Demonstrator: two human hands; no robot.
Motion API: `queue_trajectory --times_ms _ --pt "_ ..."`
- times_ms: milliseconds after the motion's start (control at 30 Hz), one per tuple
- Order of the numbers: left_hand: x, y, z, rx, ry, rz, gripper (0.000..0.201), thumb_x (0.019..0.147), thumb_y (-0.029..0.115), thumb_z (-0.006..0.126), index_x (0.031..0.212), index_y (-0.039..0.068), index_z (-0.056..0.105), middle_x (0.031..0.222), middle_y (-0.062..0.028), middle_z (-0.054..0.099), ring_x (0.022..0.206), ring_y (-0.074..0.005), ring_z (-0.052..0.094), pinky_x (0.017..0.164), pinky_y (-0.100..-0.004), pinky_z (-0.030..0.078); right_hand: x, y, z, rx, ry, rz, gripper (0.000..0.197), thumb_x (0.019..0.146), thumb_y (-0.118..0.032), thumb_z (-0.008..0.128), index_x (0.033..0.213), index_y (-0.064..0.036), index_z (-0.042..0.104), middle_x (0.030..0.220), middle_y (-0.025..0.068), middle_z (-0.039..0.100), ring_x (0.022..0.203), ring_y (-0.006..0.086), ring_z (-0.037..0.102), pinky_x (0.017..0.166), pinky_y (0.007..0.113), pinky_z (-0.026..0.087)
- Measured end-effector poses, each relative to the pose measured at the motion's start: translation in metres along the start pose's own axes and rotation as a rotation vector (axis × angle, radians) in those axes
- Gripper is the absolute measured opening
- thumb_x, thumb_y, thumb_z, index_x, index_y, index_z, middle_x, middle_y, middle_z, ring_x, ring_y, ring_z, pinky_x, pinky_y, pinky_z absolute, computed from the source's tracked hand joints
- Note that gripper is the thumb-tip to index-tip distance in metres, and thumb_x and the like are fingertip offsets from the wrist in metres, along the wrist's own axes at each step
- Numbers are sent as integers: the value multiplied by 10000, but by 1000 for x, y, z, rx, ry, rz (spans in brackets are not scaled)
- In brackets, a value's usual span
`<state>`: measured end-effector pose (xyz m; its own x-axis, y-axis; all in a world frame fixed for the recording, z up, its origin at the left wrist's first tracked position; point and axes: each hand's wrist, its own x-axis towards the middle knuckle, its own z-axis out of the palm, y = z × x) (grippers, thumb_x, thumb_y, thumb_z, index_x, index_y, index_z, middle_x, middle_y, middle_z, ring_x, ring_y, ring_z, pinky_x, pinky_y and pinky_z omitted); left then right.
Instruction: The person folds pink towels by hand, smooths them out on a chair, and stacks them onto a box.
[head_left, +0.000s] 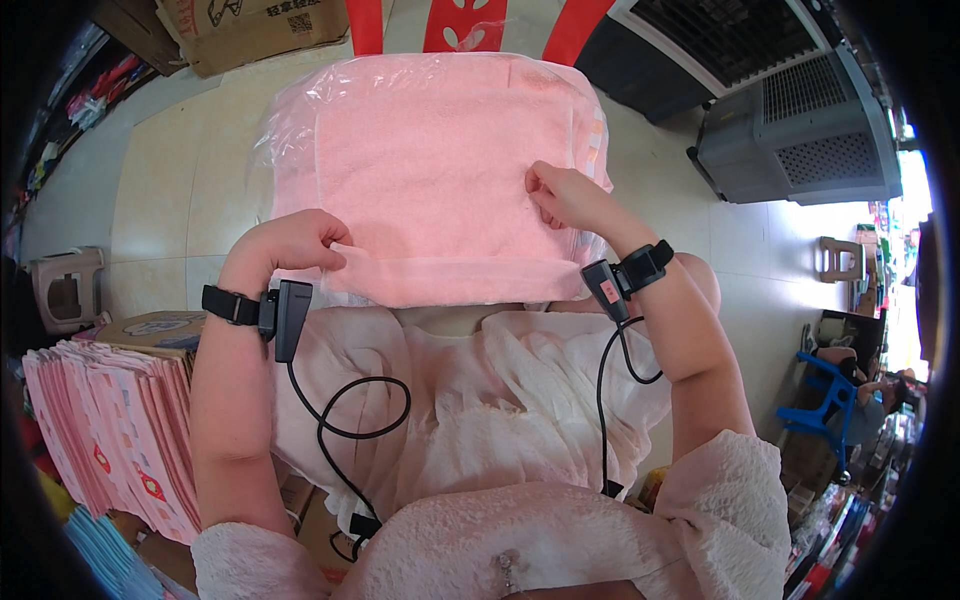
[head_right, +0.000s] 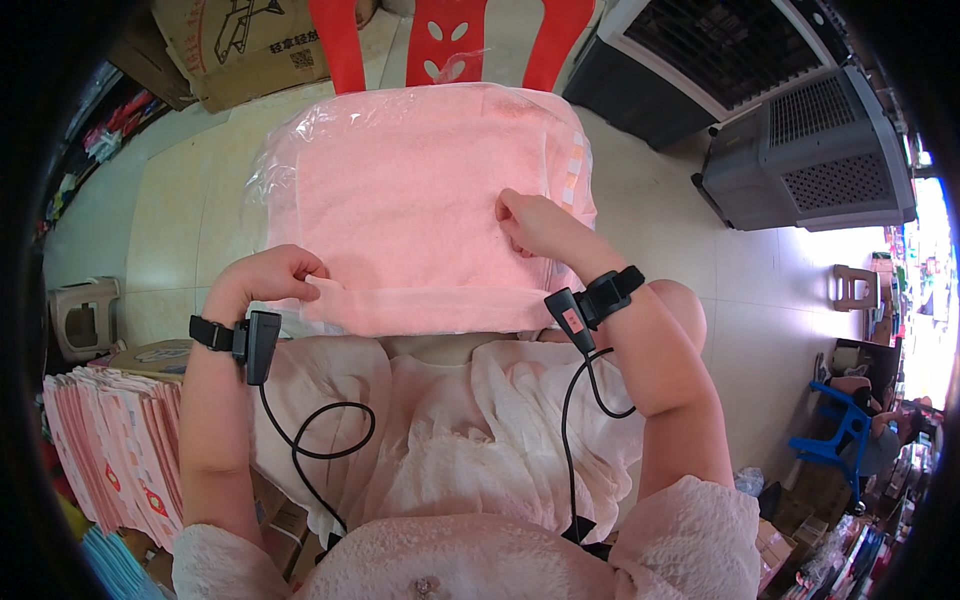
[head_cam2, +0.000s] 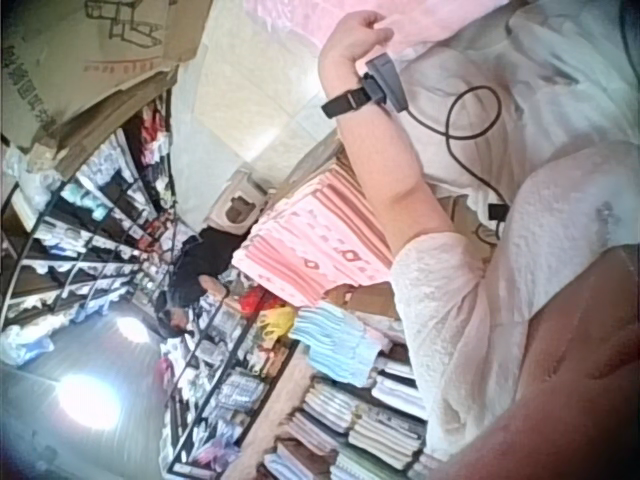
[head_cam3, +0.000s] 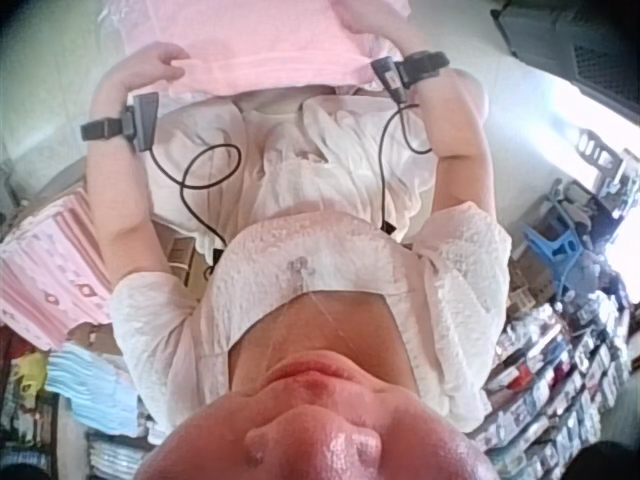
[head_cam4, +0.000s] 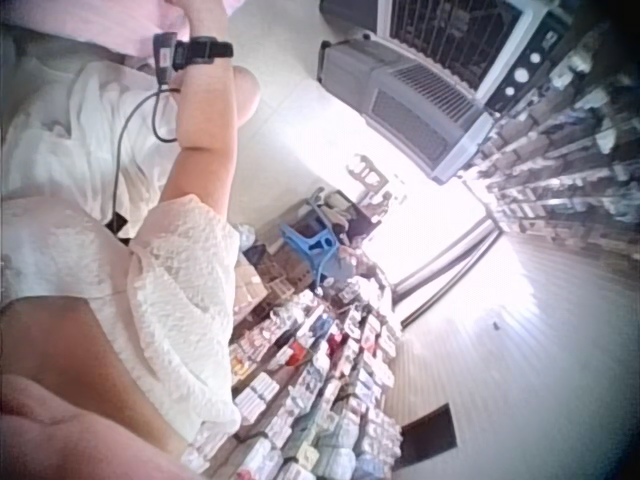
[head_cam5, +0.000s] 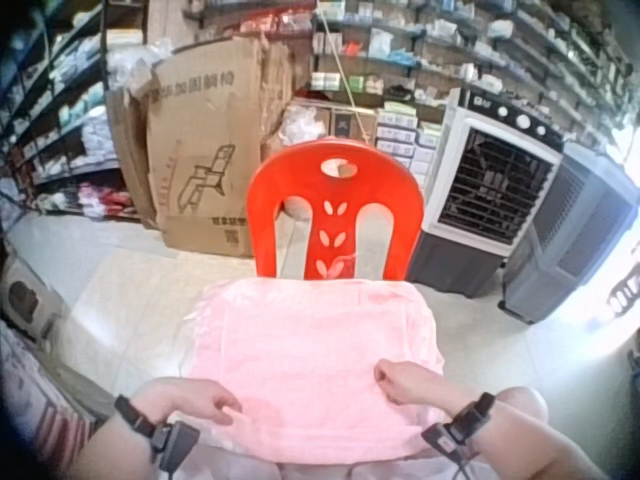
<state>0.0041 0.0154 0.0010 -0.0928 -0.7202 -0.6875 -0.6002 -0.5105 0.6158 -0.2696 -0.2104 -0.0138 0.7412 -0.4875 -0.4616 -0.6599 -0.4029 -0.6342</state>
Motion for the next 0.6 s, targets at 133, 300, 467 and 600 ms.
queue_trajectory --times_ms 133,300,467,600 --pt "0 3 -1 27 12 10 259 645 126 605 877 14 623 681 -38 575 632 -128 513 583 -274 416 -3 -2 -3 16 -58 -59 111 749 -112 546 814 -47 485 624 88 555 536 161 578 463 289 440" --pt "4 6 -2 60 2 12 269 663 113 609 913 13 616 703 -34 582 649 -118 507 608 -265 415 -2 0 7 -176 89 -202 131 738 -125 557 822 -46 496 645 115 567 552 231 574 515 337 445" --pt "2 5 0 40 -8 -7 282 680 99 611 947 6 608 724 -31 589 665 -110 501 631 -258 414 2 -1 7 -210 83 -144 133 742 -141 551 827 -49 508 663 124 582 571 271 569 556 365 442" --pt "2 8 -1 44 -5 -9 279 680 105 610 941 5 610 719 -29 588 660 -108 499 623 -260 414 0 3 4 -127 42 -120 125 766 -105 559 842 -43 481 634 78 546 503 158 552 473 275 431"
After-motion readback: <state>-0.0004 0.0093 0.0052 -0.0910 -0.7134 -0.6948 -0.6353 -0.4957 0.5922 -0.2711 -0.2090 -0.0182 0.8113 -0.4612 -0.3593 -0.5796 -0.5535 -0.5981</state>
